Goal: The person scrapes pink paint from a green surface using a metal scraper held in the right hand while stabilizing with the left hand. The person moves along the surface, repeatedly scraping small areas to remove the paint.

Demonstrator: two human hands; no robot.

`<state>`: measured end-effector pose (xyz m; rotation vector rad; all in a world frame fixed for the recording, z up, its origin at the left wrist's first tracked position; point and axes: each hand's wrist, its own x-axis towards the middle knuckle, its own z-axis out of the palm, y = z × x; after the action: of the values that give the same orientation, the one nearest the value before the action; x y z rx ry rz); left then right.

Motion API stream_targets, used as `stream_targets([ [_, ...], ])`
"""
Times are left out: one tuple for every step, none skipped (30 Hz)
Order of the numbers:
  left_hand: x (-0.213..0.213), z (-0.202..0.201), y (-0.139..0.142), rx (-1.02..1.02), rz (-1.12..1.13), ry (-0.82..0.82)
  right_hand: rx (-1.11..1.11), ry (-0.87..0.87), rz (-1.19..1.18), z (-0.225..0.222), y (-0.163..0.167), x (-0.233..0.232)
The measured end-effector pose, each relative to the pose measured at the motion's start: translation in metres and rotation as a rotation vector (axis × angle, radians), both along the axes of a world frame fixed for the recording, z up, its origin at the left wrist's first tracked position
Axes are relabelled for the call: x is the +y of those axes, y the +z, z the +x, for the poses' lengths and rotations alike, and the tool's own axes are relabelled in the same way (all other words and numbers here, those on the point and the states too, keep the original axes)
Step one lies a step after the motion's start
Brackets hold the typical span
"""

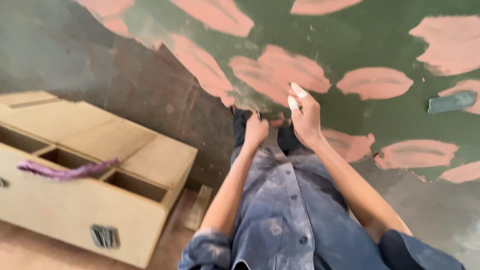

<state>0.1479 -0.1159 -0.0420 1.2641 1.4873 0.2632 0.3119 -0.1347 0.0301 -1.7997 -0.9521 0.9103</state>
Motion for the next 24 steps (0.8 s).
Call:
stream_targets([
  [0.001,0.001,0.001,0.057,-0.029,-0.014,-0.021,0.021,-0.014,0.001,0.0,-0.004],
  [0.002,0.002,0.0,0.106,-0.043,-0.026,-0.048,0.043,-0.013,0.002,-0.001,-0.008],
  [0.002,0.002,-0.002,0.039,-0.002,-0.009,-0.084,0.067,0.002,0.005,-0.003,-0.01],
  [0.002,0.004,-0.001,-0.024,0.034,0.005,-0.081,0.094,0.01,0.007,-0.005,-0.014],
  [0.001,0.005,0.002,-0.085,0.063,0.015,-0.077,0.119,0.011,0.009,-0.007,-0.018],
  [-0.001,0.006,0.006,-0.004,0.023,0.021,-0.073,0.146,0.006,0.01,-0.008,-0.022],
  [-0.002,0.009,0.01,0.082,-0.021,0.031,-0.069,0.144,-0.019,0.011,-0.009,-0.026],
  [-0.003,0.008,0.014,0.169,-0.057,0.043,-0.066,0.144,-0.034,0.011,-0.011,-0.028],
  [-0.005,0.005,0.02,0.079,-0.015,0.054,-0.068,0.145,-0.046,0.012,-0.011,-0.03],
  [-0.008,0.0,0.026,-0.007,0.024,0.068,-0.058,0.15,-0.057,0.011,-0.011,-0.031],
  [-0.011,-0.011,0.031,-0.087,0.065,0.085,-0.044,0.157,-0.068,0.011,-0.01,-0.031],
  [-0.013,-0.025,0.036,-0.221,-0.034,0.082,-0.033,0.163,-0.075,0.011,-0.01,-0.031],
  [-0.02,-0.045,0.043,-0.362,-0.134,0.075,-0.03,0.184,-0.077,0.011,-0.009,-0.028],
  [-0.028,-0.062,0.048,-0.504,-0.235,0.065,-0.026,0.202,-0.082,0.01,-0.007,-0.026],
  [-0.033,-0.072,0.05,-0.524,-0.239,0.153,-0.025,0.22,-0.084,0.01,-0.006,-0.023],
  [-0.039,-0.082,0.051,-0.544,-0.244,0.24,-0.047,0.234,-0.064,0.009,-0.004,-0.02],
  [-0.045,-0.093,0.051,-0.56,-0.254,0.328,-0.066,0.248,-0.05,0.007,-0.002,-0.017],
  [-0.051,-0.101,0.049,-0.436,-0.166,0.359,-0.08,0.266,-0.043,0.004,0.0,-0.015],
  [-0.055,-0.105,0.046,-0.307,-0.083,0.389,-0.12,0.279,-0.071,0.001,0.002,-0.014],
  [-0.058,-0.108,0.042,-0.177,-0.002,0.417,-0.163,0.293,-0.097,-0.002,0.004,-0.013],
  [-0.063,-0.109,0.038,-0.207,-0.027,0.459,-0.21,0.306,-0.116,-0.006,0.006,-0.011],
  [-0.067,-0.109,0.034,-0.242,-0.052,0.5,-0.315,0.386,-0.064,-0.01,0.008,-0.01],
  [-0.071,-0.108,0.031,-0.278,-0.077,0.541,-0.417,0.466,-0.011,-0.014,0.009,-0.009],
  [-0.074,-0.106,0.028,-0.303,-0.073,0.564,-0.516,0.549,0.044,-0.019,0.01,-0.009],
])
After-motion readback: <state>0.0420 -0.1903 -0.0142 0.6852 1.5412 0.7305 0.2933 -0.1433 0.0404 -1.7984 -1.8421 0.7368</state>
